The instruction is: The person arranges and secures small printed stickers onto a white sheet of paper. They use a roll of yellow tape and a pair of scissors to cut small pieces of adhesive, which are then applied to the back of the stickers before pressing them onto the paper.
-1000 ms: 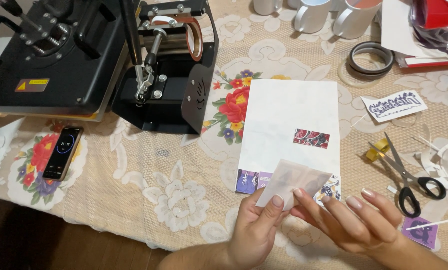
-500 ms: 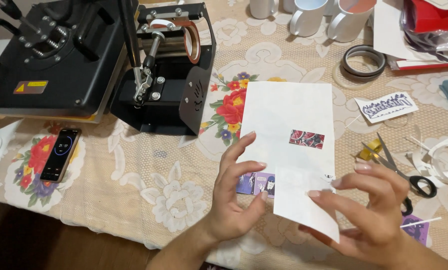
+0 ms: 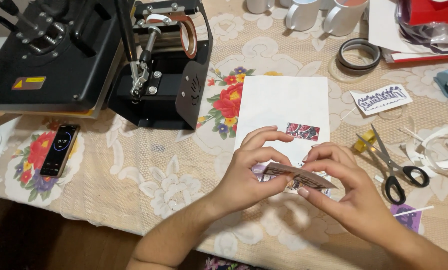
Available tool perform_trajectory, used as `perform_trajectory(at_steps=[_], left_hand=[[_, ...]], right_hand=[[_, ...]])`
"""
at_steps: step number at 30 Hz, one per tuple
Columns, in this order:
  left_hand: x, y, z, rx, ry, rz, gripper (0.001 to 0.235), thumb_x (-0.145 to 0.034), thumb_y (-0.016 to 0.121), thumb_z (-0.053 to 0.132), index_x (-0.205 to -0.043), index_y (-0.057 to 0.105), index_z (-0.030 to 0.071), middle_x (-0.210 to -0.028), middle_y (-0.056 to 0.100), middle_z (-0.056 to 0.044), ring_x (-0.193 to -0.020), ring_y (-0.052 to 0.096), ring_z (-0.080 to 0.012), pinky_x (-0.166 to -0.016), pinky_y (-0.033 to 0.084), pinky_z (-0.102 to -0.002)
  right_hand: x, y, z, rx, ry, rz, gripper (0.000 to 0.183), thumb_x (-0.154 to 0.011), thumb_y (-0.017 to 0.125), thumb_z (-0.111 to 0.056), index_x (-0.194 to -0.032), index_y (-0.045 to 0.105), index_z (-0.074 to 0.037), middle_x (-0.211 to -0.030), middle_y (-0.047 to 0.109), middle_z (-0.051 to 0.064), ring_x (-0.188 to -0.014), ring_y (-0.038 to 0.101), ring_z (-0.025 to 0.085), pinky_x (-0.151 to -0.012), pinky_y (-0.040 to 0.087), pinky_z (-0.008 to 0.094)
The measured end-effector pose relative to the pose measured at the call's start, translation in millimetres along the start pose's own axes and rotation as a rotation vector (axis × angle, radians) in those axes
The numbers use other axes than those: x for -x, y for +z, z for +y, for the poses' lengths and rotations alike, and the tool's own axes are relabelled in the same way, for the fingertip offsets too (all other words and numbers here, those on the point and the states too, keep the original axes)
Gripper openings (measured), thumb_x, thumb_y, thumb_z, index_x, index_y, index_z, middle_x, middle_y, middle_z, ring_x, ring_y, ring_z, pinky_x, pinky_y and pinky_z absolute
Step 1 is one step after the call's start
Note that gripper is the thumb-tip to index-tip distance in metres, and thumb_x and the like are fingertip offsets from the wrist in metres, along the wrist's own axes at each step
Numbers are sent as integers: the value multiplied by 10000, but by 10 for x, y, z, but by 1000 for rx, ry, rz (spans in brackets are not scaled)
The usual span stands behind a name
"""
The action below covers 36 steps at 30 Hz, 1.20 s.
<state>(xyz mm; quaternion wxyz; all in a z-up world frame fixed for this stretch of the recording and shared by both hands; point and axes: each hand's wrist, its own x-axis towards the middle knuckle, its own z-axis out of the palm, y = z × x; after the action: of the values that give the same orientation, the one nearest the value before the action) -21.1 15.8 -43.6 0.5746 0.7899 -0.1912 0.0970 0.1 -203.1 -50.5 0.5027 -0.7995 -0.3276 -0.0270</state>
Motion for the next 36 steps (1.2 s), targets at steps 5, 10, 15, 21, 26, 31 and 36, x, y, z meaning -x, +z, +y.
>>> perform_trajectory(at_steps=[5,10,15,21,26,31,36], left_hand=[[-61,36,14,-10,39,-15,114,-826,738,92,-909,695,157,-1296,630,-37,-1401,489,-294,-1201,383,-473],[-138,124,-77,-1,-11,18,104,-796,771,113,-873,722,164,-1215,658,3,-1319,545,-249,-1153,393,-430],[-294,231,-319,78,-145,-41,57,-819,772,166,-866,754,140,-1200,670,2,-1248,601,-201,-1102,406,-361],[-492,284,-517,143,-362,-25,393,-815,754,210,-1201,697,156,-1233,684,-10,-1168,640,-107,-774,640,-294],[-733,194,-1212,-283,201,-701,461,-1034,369,59,-1483,452,127,-1602,390,-115,-1533,284,-356,-1262,192,-555],[-823,151,-1278,-566,258,-844,404,-999,389,193,-1345,546,55,-1597,348,-126,-1511,216,-386,-1199,163,-604],[-839,-112,-1100,-677,58,-732,455,-1046,419,313,-1436,540,110,-1581,407,-165,-1500,309,-337,-1232,132,-534]], right_hand=[[-20,-63,15,-83,71,-28,207,-817,764,-176,-1011,740,-110,-1074,629,17,-1099,575,171,-1052,376,350],[-64,-221,43,-97,155,-8,135,-857,721,-177,-952,800,-121,-1058,717,44,-1125,631,197,-1030,447,353],[-57,-316,259,-42,317,117,134,-809,781,-123,-931,800,-69,-1012,774,106,-922,710,164,-881,539,268],[-26,-336,527,-256,644,321,191,-890,733,-55,-1076,750,-15,-916,751,120,-816,657,159,-768,561,268],[45,-265,1137,-585,769,377,343,-892,723,-59,-1199,571,-72,-828,694,78,-656,620,125,-577,527,240],[-28,-177,1127,-616,826,429,330,-911,691,-28,-1219,572,-41,-864,701,102,-676,632,145,-578,534,228],[37,-27,1390,-534,653,413,335,-963,687,-78,-1264,569,9,-889,701,96,-752,700,147,-646,622,283]])
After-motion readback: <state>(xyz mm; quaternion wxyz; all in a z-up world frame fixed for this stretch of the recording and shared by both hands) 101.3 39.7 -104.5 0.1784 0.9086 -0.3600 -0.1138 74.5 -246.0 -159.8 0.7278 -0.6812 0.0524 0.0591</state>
